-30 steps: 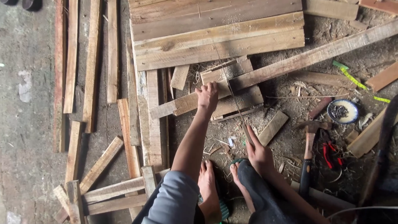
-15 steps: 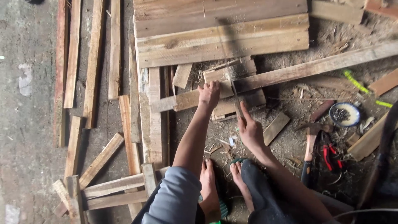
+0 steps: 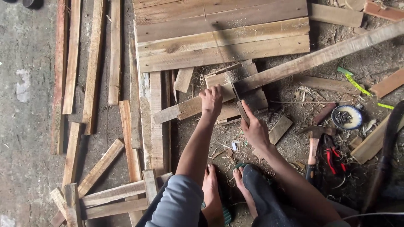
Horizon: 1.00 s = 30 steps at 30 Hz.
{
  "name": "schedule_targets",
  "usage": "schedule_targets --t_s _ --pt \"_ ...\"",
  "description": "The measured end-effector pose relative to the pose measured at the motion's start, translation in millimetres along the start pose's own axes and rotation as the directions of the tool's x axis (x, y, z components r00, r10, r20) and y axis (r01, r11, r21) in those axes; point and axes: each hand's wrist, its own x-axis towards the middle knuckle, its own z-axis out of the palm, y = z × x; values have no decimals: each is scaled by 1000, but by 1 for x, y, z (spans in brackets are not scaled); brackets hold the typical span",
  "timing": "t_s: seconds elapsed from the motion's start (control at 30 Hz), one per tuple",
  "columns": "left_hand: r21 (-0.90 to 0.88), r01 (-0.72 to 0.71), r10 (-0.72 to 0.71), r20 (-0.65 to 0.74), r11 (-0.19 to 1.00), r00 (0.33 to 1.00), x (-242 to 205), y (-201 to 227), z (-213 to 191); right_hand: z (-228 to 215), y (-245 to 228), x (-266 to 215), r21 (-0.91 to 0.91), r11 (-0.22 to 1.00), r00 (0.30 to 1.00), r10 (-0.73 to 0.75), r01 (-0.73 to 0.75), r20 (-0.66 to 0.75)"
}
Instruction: Sawing a wooden plank with a hand saw while sitting on the ground.
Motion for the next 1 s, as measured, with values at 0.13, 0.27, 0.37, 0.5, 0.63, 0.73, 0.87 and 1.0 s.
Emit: schedule_targets --t_s 0.13,0.27,0.37,0.5,0.63,0.73,0.87,1.0 --pt "-21 18 -17 45 1000 999 4 6 10 3 2 -9 29 999 999 -23 24 -48" --pt "-5 25 -25 29 1000 999 3 4 9 -9 14 -73 -51 993 994 111 -110 -2" --pt "-51 0 9 173 999 985 8 0 -11 -14 72 -120 -161 987 1000 15 -16 -5" --pt "-99 -43 70 290 994 954 14 -9 -15 -13 90 -125 -45 989 990 -144 143 -4" --pt "-47 20 -14 139 999 990 4 0 6 13 50 -51 -87 986 990 138 -139 -20" --pt "-30 13 -9 140 999 990 11 -4 12 7 12 -8 -121 993 999 2 -7 -46" --pt "35 13 -13 14 999 1000 21 -6 13 10 32 -29 38 999 997 11 -8 -72" --pt "4 26 -26 -16 1000 1000 7 -1 17 -6 62 -123 -183 980 995 63 -77 -80"
